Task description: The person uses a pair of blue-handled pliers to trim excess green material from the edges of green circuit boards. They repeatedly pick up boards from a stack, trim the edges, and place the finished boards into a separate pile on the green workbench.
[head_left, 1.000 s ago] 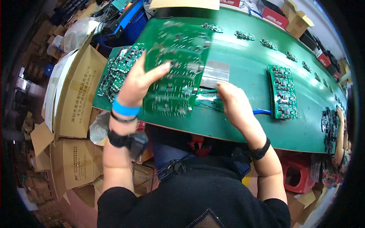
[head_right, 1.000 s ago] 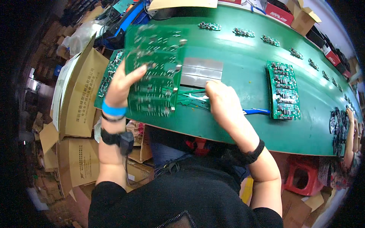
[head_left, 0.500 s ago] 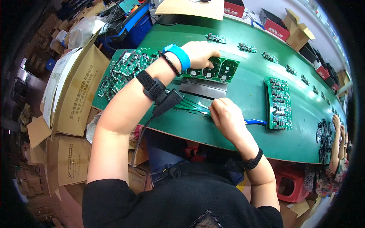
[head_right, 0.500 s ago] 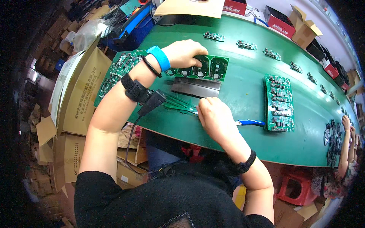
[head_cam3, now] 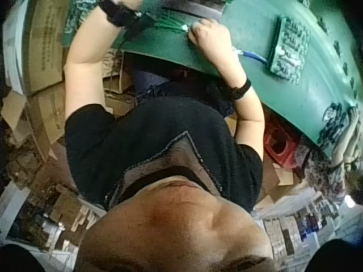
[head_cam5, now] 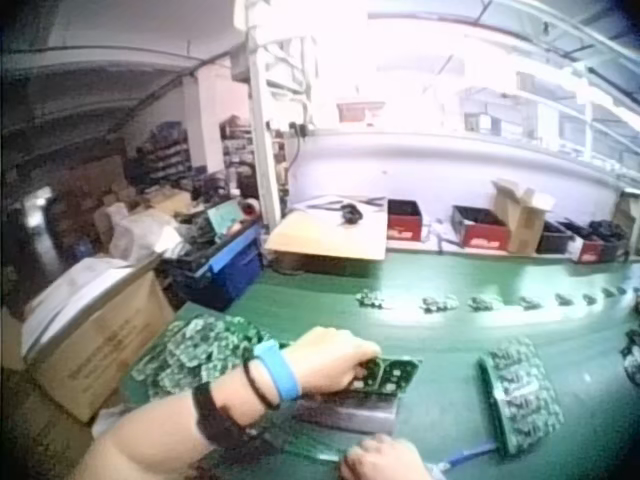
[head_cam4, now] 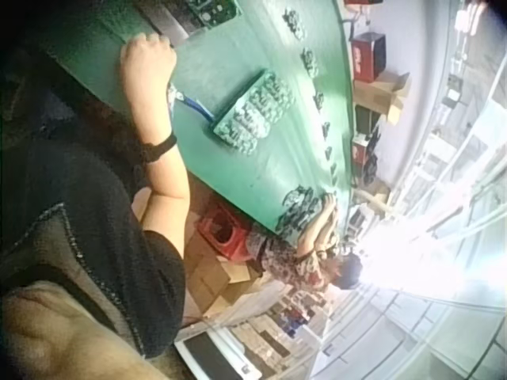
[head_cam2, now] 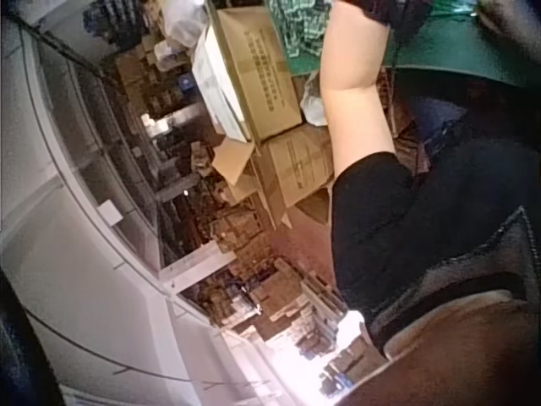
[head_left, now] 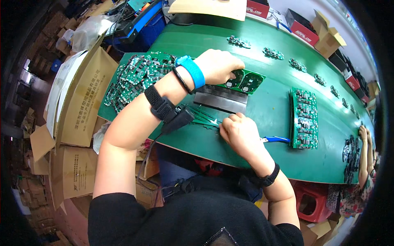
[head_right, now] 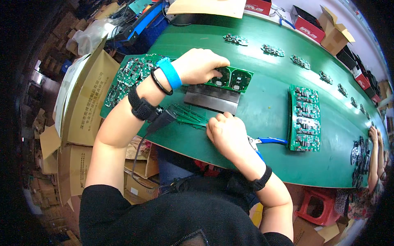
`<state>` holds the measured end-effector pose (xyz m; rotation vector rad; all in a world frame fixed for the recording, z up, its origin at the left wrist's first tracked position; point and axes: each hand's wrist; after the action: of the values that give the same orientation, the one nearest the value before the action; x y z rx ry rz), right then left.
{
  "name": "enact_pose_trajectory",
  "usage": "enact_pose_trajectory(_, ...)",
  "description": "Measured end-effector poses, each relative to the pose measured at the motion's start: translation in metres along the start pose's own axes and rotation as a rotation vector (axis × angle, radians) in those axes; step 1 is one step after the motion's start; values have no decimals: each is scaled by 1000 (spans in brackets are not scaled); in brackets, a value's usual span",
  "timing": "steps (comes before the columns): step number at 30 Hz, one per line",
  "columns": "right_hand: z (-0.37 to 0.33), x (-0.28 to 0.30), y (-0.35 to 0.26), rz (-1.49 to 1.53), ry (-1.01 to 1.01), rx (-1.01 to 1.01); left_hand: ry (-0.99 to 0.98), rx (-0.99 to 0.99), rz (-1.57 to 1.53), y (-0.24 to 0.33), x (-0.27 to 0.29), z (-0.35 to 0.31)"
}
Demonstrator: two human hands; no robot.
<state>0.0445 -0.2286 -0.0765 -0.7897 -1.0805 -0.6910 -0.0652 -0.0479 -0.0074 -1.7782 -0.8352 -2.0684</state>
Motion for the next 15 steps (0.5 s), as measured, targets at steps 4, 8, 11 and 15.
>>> enact_pose_trajectory(4,0,0,0,37,18,-35,17,-40,4,1,-3,-1)
enact_pose_trajectory(8,-2,1,5,90,25,-41,-10,-29,4,2,-2,-1)
enact_pose_trajectory(11,-2,5,4,156,27,-47,37,-54,-106,-1,-6,-4)
enact_pose_trajectory(15,-5,3,5,257,90,-41,169,-80,-199,-2,-12,-2)
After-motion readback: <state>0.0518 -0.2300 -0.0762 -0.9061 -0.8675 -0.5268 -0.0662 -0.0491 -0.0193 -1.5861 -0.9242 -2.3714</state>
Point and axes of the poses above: each hand's wrist, its own z-axis towards the middle knuckle, its own x-axis out of the back of the hand, y = z × x, and after that the axes turned 13 degrees about x, right-handed
